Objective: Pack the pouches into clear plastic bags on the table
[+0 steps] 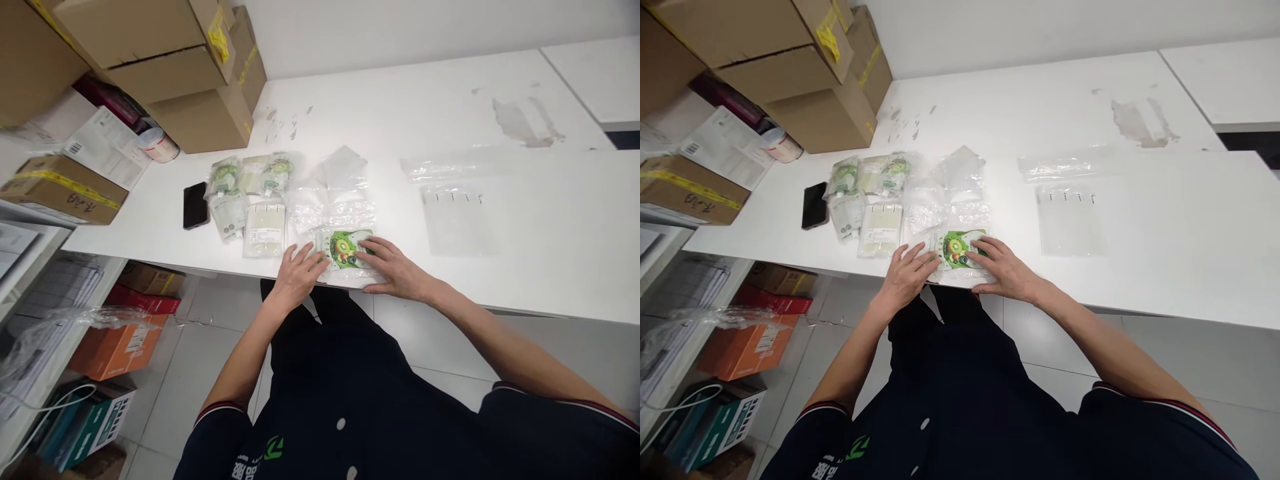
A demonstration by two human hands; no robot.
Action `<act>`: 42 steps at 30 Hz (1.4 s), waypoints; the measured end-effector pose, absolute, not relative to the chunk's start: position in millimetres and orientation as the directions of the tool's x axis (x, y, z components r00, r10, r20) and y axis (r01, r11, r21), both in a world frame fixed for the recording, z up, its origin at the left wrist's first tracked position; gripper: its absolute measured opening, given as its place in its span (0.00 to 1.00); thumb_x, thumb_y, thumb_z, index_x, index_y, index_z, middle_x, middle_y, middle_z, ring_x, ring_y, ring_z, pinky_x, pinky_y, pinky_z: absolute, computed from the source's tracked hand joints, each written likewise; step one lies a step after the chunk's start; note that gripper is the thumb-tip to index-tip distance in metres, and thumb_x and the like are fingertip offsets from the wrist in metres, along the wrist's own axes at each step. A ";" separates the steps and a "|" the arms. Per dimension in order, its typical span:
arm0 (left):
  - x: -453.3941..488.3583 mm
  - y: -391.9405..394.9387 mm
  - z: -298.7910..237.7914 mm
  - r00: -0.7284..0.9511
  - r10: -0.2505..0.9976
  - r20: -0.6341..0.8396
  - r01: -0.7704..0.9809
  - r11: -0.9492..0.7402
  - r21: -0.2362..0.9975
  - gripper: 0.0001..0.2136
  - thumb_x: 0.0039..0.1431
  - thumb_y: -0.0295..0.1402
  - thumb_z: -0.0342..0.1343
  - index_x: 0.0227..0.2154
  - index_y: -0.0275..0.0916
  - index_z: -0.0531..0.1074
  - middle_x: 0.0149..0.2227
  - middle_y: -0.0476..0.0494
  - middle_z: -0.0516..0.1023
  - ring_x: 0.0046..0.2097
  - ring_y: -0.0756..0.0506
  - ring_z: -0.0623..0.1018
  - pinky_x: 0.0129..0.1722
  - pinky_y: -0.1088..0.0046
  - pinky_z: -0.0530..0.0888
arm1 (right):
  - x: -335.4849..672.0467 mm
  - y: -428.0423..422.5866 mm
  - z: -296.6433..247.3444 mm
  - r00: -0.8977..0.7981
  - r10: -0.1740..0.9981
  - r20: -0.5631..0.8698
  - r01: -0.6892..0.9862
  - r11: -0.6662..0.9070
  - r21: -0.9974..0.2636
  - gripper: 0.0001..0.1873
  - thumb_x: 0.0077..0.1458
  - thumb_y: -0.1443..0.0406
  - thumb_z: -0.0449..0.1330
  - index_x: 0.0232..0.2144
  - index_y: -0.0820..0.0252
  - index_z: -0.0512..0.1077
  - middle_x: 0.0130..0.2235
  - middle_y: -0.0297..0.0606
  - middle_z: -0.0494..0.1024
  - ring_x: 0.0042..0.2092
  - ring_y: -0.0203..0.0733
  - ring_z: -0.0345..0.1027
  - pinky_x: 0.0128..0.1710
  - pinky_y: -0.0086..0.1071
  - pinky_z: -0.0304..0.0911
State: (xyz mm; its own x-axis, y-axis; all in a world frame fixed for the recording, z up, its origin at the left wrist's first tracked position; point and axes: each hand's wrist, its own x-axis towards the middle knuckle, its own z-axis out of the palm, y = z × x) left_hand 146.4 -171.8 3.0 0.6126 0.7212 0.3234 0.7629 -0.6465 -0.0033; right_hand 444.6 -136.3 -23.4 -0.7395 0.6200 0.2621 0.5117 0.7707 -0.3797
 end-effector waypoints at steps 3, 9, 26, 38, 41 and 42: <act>141.9 -180.8 12.1 0.618 0.759 0.208 0.776 -0.630 -0.005 0.23 0.61 0.18 0.48 0.56 0.42 0.70 0.59 0.36 0.73 0.62 0.34 0.71 0.60 0.40 0.64 | 443.8 -138.0 -23.5 -0.717 0.642 0.272 0.508 0.748 -0.427 0.44 0.57 0.45 0.59 0.69 0.56 0.53 0.67 0.55 0.57 0.70 0.64 0.44 0.62 0.61 0.58; 134.3 -183.6 2.8 0.639 0.752 0.161 0.746 -0.657 0.107 0.32 0.54 0.10 0.42 0.62 0.37 0.63 0.64 0.28 0.65 0.63 0.37 0.70 0.56 0.52 0.74 | 437.3 -139.1 -21.3 -0.717 0.665 0.208 0.521 0.710 -0.474 0.45 0.58 0.46 0.59 0.70 0.54 0.50 0.68 0.55 0.53 0.71 0.66 0.40 0.62 0.65 0.55; 149.4 -170.0 29.8 0.496 0.782 0.377 0.734 -0.610 0.299 0.13 0.70 0.29 0.42 0.41 0.38 0.73 0.40 0.42 0.81 0.38 0.47 0.74 0.40 0.67 0.73 | 444.8 -138.0 -8.1 -0.567 0.761 0.315 0.503 0.623 -0.599 0.21 0.67 0.57 0.48 0.57 0.50 0.69 0.58 0.45 0.72 0.65 0.54 0.57 0.61 0.57 0.60; 168.9 -90.5 32.3 0.270 0.886 0.378 0.940 -0.327 0.096 0.17 0.63 0.22 0.44 0.47 0.38 0.74 0.48 0.31 0.77 0.55 0.34 0.70 0.51 0.50 0.65 | 416.3 -51.4 10.6 -0.380 0.925 -0.023 0.770 0.302 -0.562 0.22 0.62 0.50 0.51 0.26 0.59 0.70 0.37 0.46 0.71 0.40 0.49 0.67 0.41 0.47 0.67; 168.2 -118.7 23.6 0.377 0.845 0.379 0.898 -0.434 0.074 0.19 0.61 0.23 0.47 0.53 0.41 0.71 0.59 0.35 0.71 0.62 0.34 0.66 0.59 0.48 0.61 | 411.0 -53.7 1.9 -0.239 0.966 0.103 0.845 0.259 -0.468 0.24 0.58 0.51 0.57 0.47 0.62 0.73 0.49 0.55 0.70 0.48 0.59 0.66 0.42 0.53 0.68; 167.0 -128.4 22.7 0.434 0.840 0.326 0.875 -0.479 0.070 0.21 0.60 0.24 0.48 0.55 0.41 0.70 0.60 0.35 0.70 0.64 0.33 0.64 0.61 0.47 0.60 | 409.8 -56.1 0.2 -0.229 0.956 0.183 0.855 0.288 -0.432 0.26 0.58 0.52 0.57 0.53 0.62 0.70 0.53 0.56 0.68 0.52 0.62 0.63 0.45 0.56 0.67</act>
State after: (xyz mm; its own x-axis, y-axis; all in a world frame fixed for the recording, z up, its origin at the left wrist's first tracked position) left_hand 167.0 -128.4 22.7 0.4339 0.8400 0.3257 0.8749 -0.4792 0.0704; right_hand 409.8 -56.1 0.2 -0.2292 0.9560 0.1829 0.8547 0.2876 -0.4322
